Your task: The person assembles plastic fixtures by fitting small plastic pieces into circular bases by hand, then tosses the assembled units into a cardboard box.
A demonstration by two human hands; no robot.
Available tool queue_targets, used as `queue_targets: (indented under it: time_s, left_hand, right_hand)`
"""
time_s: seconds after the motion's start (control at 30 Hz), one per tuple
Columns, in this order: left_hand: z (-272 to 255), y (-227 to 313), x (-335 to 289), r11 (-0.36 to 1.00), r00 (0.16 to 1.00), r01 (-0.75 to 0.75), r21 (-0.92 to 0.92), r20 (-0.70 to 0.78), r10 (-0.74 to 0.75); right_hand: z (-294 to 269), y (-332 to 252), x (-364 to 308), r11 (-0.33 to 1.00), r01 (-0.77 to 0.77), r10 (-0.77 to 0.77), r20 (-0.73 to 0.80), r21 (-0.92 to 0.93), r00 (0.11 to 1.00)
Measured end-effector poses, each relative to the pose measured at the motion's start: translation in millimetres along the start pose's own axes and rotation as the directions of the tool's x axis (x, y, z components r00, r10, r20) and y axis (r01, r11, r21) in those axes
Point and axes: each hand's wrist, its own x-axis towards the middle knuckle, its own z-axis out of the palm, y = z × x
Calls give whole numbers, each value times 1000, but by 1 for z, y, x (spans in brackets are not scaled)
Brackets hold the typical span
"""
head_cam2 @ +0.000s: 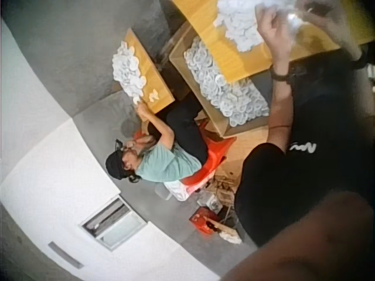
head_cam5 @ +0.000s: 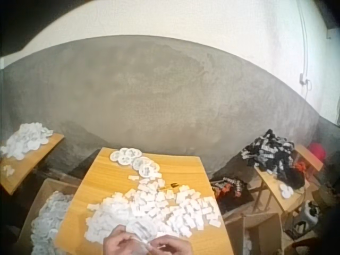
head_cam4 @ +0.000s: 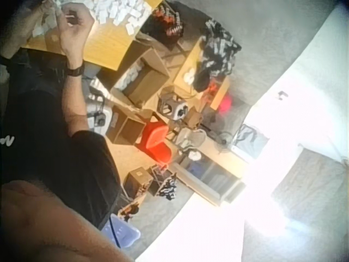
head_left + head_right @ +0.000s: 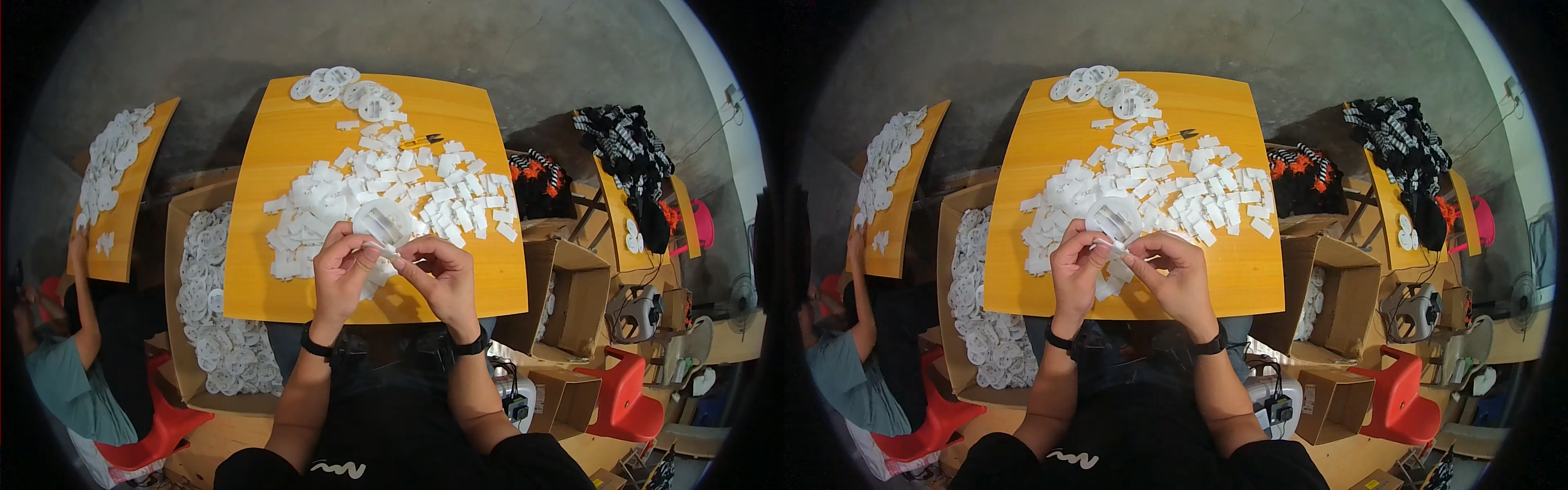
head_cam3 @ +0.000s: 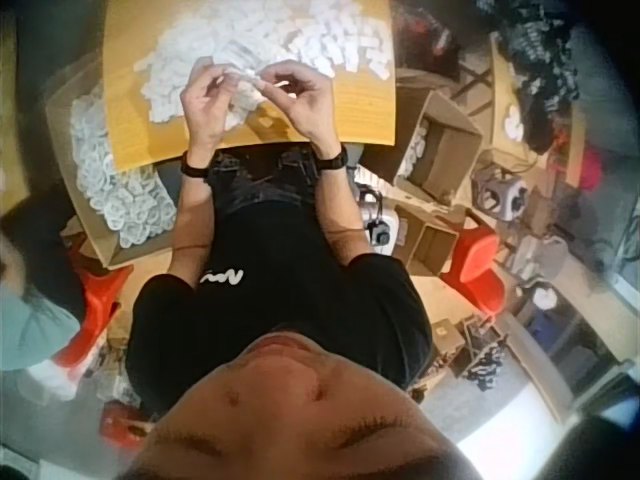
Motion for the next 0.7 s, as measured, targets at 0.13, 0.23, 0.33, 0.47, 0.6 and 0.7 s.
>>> queue_targets:
  time_s: [0.13, 0.23, 0.33, 0.47, 0.6, 0.7]
  left_hand:
    - [-1, -3, 0, 1000, 1000, -7, -23, 25, 7]
    - [-1, -2, 0, 1000, 999, -20, -19, 36, 20]
    - [2, -2, 0, 999, 1000, -19, -29, 14, 20]
    - [0, -3, 0, 999, 999, -39, -8, 6, 39]
    - [2, -1, 0, 998, 998, -60, 34, 13, 60]
    - [2, -5, 0, 998, 998, -54, 38, -26, 55]
  right_hand:
    - [-5, -5, 2, 990, 70, -66, 34, -122, 997]
    - [-6, -5, 1, 989, 54, -48, 46, -135, 998]
    - [-1, 2, -1, 1000, -13, 13, 1, -19, 1000]
    - [1, 4, -1, 997, -34, 35, -16, 70, 999]
    - [-3, 7, -1, 995, -54, 56, -15, 87, 998]
    - [-8, 4, 0, 967, -52, 74, -82, 250, 994]
